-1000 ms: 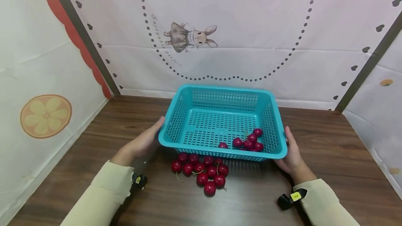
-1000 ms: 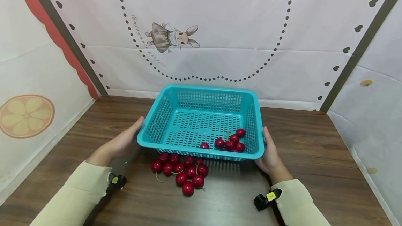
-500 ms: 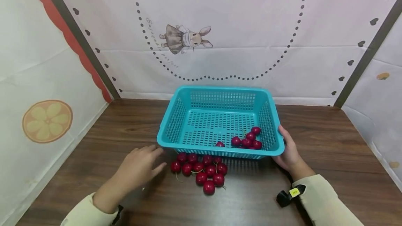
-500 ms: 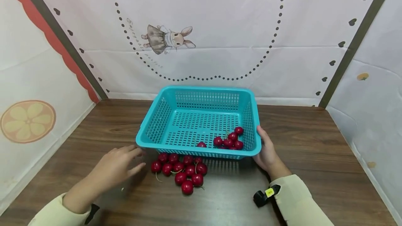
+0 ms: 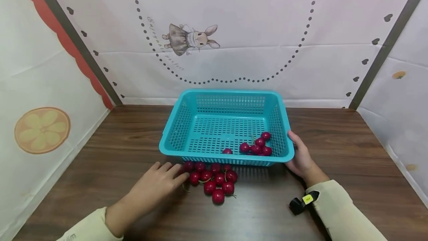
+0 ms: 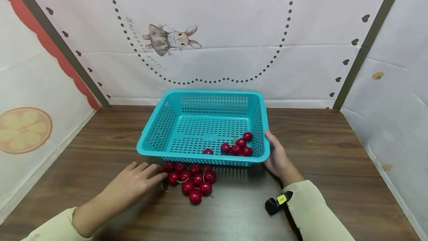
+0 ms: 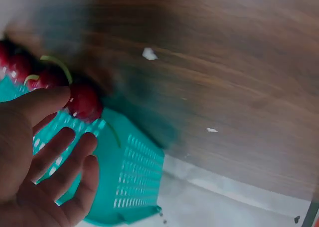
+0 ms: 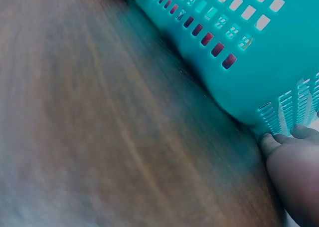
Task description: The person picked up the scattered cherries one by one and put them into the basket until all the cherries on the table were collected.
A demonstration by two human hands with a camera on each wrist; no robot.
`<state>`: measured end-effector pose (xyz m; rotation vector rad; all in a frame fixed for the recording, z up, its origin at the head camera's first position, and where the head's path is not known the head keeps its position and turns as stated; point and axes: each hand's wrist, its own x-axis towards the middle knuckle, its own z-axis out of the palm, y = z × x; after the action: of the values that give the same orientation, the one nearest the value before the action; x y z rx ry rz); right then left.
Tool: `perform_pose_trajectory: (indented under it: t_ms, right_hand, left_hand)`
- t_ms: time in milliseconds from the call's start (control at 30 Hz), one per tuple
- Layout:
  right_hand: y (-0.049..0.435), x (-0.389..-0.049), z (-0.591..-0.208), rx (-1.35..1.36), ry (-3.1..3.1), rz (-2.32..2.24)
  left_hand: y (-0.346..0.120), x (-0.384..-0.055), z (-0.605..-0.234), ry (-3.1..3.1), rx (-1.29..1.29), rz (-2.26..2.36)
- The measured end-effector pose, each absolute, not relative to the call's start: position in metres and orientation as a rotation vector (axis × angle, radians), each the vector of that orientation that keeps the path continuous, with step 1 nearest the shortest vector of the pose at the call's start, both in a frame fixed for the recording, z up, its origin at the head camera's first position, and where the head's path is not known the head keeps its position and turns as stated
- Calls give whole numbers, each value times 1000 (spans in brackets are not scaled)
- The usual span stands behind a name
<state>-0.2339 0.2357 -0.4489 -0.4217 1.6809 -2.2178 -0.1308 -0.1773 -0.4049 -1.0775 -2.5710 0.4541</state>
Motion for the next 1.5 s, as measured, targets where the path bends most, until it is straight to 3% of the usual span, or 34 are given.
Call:
perform_pose_trajectory:
  t_ms: [533, 1133, 1500]
  right_hand:
    - [235, -238, -451, -431, 1727, -2200]
    - [236, -240, -453, -421, 1752, -2181]
    - [235, -240, -452, -431, 1758, -2172]
  left_hand:
    - [-174, -133, -417, -2648, -1086, 411]
    - [-158, -125, -390, -2525, -1080, -53]
    - [-159, -159, -358, -2382, -930, -379]
